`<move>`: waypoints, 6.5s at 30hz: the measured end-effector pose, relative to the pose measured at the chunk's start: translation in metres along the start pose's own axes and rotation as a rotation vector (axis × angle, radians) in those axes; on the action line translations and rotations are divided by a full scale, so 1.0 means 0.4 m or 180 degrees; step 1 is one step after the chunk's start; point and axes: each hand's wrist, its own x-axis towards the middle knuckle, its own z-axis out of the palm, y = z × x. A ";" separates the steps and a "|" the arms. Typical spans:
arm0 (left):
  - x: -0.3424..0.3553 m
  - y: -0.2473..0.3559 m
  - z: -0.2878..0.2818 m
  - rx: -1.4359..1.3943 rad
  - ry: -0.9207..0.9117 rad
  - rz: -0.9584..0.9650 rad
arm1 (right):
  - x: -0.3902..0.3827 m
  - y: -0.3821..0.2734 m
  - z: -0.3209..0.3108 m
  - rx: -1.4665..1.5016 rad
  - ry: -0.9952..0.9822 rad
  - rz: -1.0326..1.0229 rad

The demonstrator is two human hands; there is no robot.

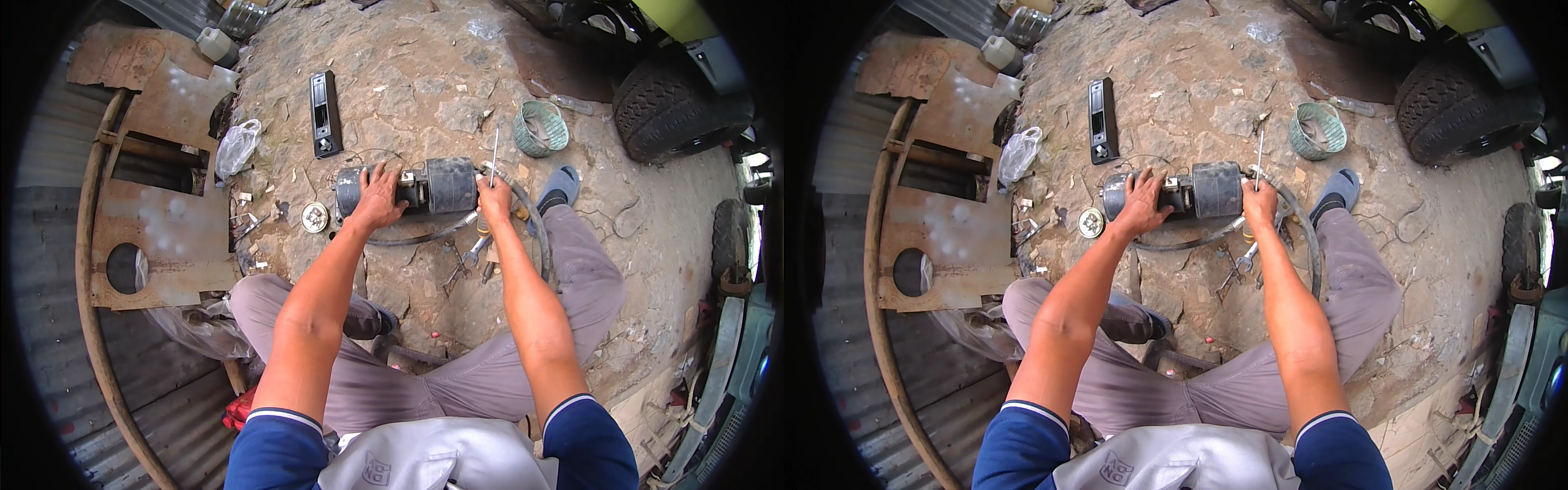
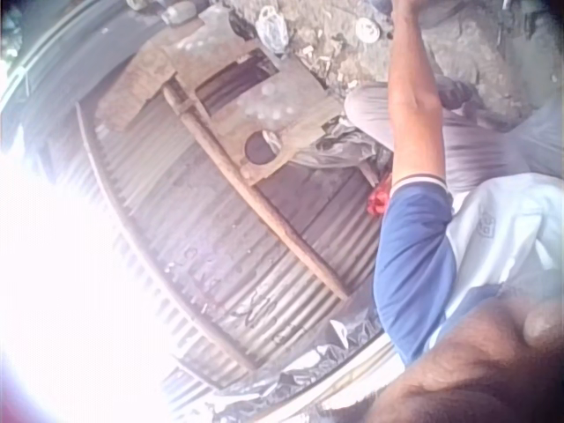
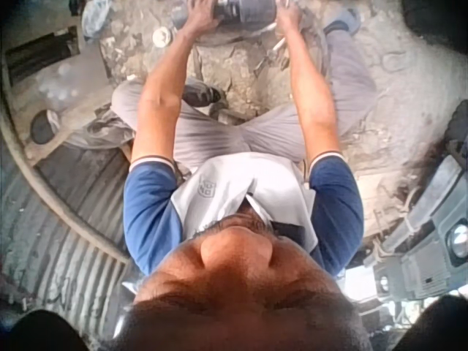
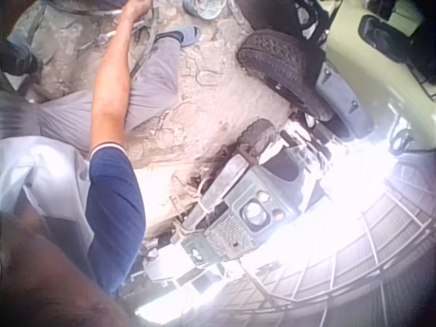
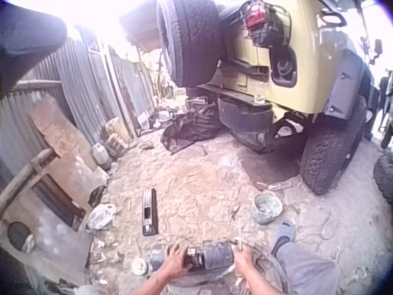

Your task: The person disassembles and wipes an automotive blower motor housing while sitting on the ground, using a screwdriver to remove screws and a cloth to clean a detached hose.

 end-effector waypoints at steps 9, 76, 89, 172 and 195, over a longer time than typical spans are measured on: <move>0.008 0.007 0.001 0.0050 -0.0001 0.0016 | -0.014 -0.030 -0.021 0.0318 -0.0169 0.0045; 0.036 -0.093 -0.003 -0.0545 0.0355 0.0228 | -0.033 -0.038 -0.026 0.0941 -0.0317 0.0504; 0.034 -0.096 -0.001 -0.0514 0.0384 0.0257 | -0.041 -0.036 -0.026 0.1470 -0.0338 0.0597; -0.137 0.132 0.110 -0.4548 0.0954 -0.1548 | -0.274 -0.074 0.144 0.0325 -0.1779 -0.0590; -0.207 -0.630 0.400 -0.2212 0.1878 -0.3907 | -0.361 0.270 0.153 -0.3024 -0.3001 -0.0422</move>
